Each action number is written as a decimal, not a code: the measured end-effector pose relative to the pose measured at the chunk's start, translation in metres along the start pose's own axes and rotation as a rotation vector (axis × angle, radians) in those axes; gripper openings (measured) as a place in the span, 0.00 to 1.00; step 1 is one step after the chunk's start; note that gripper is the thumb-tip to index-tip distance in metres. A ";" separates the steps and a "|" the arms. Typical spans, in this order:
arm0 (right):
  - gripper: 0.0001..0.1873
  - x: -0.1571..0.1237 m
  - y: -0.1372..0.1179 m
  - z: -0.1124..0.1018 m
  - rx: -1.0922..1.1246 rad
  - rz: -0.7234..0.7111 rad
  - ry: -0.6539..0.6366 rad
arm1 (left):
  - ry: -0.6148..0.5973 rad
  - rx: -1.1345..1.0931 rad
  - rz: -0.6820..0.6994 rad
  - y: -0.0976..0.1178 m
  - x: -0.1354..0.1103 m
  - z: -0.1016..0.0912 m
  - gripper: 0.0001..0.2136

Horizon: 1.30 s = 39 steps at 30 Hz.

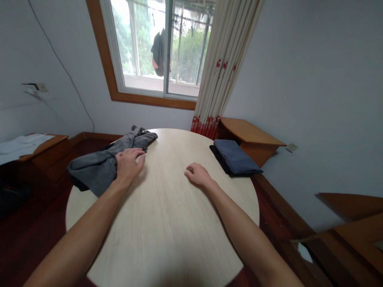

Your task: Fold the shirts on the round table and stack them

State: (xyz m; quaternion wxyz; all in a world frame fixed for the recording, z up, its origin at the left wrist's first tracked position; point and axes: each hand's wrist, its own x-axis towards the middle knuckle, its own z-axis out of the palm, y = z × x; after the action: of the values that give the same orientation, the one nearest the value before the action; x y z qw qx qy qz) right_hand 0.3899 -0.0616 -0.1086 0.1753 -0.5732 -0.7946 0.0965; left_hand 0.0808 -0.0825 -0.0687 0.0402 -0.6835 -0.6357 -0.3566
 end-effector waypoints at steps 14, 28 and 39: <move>0.05 0.002 0.029 0.015 0.241 -0.111 0.129 | -0.143 0.305 -0.348 -0.055 0.013 0.000 0.28; 0.21 0.006 0.033 0.025 0.502 -0.108 0.176 | 0.380 -0.207 0.444 0.019 -0.012 0.005 0.07; 0.34 -0.001 0.021 0.025 0.782 -0.176 0.024 | -0.194 -0.309 0.588 0.055 -0.030 0.023 0.23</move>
State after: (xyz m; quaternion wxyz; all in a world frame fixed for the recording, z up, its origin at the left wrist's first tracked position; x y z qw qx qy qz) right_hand 0.3984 -0.0550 -0.1395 0.3972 -0.3941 -0.7420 0.3693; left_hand 0.1416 -0.1062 -0.0797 -0.0234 -0.8662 -0.3510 -0.3549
